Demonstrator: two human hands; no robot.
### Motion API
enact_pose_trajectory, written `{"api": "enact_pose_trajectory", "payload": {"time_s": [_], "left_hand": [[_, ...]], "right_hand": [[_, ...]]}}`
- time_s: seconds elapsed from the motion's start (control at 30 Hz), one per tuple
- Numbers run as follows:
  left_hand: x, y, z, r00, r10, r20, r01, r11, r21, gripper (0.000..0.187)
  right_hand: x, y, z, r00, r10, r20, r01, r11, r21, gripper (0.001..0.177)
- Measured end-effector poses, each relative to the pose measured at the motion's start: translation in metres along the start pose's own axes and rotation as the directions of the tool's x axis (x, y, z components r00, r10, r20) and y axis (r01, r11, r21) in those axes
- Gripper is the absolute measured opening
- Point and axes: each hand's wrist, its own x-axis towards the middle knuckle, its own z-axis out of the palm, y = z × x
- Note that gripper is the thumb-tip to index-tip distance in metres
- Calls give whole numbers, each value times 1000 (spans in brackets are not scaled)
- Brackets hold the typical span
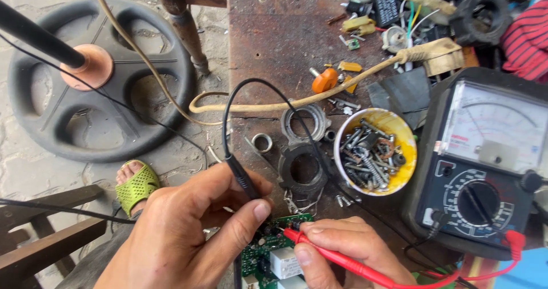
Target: Testing various points on a circuit board using an analog multimeter to diagnose faults.
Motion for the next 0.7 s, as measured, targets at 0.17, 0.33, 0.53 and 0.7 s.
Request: {"api": "enact_pose_trajectory", "payload": {"time_s": [0.17,0.33,0.53,0.7], "left_hand": [[1,-6,3,999,-33,-1,33,998,46,13],[1,-8,5,999,-8,-37,9,999,45,13],[-1,5,-1,999,46,-19,-47,998,-39,16],[0,6,-1,1000,5,-13,-5,1000,-4,17]], "right_hand": [[5,-7,1,999,-19,-25,18,999,-46,8],[4,-6,-1,999,22,-26,-24,998,-50,8],[-2,-1,0,1000,8,-22,-8,1000,-9,11],[-2,2,-4,998,-51,30,52,997,-55,15]]}}
